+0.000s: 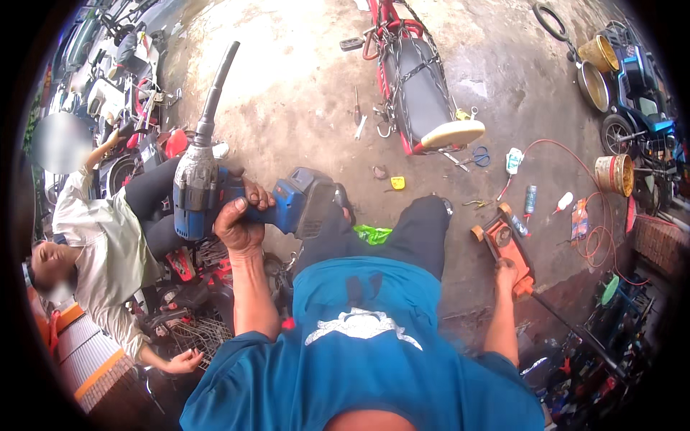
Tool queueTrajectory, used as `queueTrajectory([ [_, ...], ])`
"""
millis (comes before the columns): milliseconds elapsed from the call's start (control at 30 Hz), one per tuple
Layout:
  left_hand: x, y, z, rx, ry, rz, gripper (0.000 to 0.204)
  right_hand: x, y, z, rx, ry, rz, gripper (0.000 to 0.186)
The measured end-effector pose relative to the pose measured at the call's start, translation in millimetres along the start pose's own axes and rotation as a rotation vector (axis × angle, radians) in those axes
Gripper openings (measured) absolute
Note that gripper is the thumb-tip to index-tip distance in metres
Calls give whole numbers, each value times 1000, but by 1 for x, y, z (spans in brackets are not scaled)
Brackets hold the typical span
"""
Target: The person unfastens the rear wheel components of an electric bicycle using an impact wrench, threads a wire through a spring by hand, and installs the spring and kickstand assembly onto the bicycle frame using a screwdriver and hands.
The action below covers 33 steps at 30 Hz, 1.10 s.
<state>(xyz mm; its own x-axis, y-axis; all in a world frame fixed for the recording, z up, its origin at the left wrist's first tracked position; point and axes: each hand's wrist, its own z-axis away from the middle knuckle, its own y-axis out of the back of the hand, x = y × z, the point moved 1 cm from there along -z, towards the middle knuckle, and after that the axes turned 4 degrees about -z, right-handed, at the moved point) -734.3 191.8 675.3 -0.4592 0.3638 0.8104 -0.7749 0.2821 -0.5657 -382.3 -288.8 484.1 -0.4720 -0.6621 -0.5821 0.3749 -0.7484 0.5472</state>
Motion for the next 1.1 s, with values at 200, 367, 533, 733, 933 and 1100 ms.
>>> queueTrajectory([
  [200, 3, 14, -57, 32, 53, -23, 56, -38, -102, 3, -137, 548, 330, 28],
  [367, -22, 39, -116, 10, 40, -2, 56, -111, -259, 50, -485, 387, 252, 30],
  [533, -80, 78, -203, -85, 78, -7, 53, -109, -379, 35, -595, 362, 146, 26],
  [733, -168, 156, -294, -158, 177, -105, 53, -53, -505, -50, -411, 29, -206, 25],
  [933, -287, 248, -358, -213, 268, -129, 51, 14, -624, -157, -334, 319, 94, 35],
  [1100, -402, 343, -376, -188, 418, -43, 49, 24, -680, -208, -380, 444, 475, 37],
])
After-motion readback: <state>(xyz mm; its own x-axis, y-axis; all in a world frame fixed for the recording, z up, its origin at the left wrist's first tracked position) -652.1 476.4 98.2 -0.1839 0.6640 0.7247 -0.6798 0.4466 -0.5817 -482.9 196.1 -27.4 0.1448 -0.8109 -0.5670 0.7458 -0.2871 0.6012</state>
